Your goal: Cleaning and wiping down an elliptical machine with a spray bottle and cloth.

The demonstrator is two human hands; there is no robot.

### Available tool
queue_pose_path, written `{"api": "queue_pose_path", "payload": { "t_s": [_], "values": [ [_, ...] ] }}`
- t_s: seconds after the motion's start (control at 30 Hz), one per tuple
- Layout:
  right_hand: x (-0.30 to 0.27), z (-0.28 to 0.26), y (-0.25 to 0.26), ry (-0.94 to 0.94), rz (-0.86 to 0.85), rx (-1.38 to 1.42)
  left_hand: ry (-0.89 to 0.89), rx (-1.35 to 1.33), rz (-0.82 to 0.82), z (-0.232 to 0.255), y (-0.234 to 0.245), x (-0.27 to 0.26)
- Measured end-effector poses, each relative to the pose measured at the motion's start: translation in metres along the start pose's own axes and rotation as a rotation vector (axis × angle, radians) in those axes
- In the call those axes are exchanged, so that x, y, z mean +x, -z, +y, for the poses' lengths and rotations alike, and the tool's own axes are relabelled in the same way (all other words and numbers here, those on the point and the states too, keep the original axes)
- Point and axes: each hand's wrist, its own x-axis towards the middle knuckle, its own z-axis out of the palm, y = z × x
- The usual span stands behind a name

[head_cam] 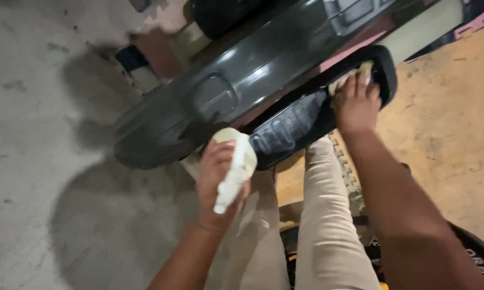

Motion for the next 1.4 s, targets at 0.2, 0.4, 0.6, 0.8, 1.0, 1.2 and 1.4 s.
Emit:
{"api": "queue_pose_path", "payload": {
  "t_s": [0.2,0.4,0.6,0.8,1.0,1.2,1.4],
  "values": [
    [-0.035,0.005,0.065,0.152,-0.258,-0.113,-0.043,-0.326,-0.174,0.028,-0.036,0.016],
    [-0.001,0.019,0.167,-0.575,-0.472,0.847,-0.033,-0.354,-0.335,0.04,-0.083,0.036],
    [0.005,0.091,0.031,-0.008,0.161,0.75,-0.07,-0.427,-0.413,0.042,-0.16,0.047],
    [0.021,0.14,-0.022,-0.387,-0.187,1.014,-0.157,-0.443,-0.564,0.048,-0.231,0.057],
    [0.061,0.217,-0.05,-0.258,0.052,1.094,-0.242,-0.392,-0.574,0.039,-0.284,0.066],
    [0.11,0.186,-0.022,-0.342,-0.132,1.475,-0.177,-0.411,-0.519,0.011,-0.298,0.079],
    [0.114,0.166,0.001,0.382,0.006,0.527,-0.193,-0.311,-0.542,0.001,-0.286,0.089]
  ]
}}
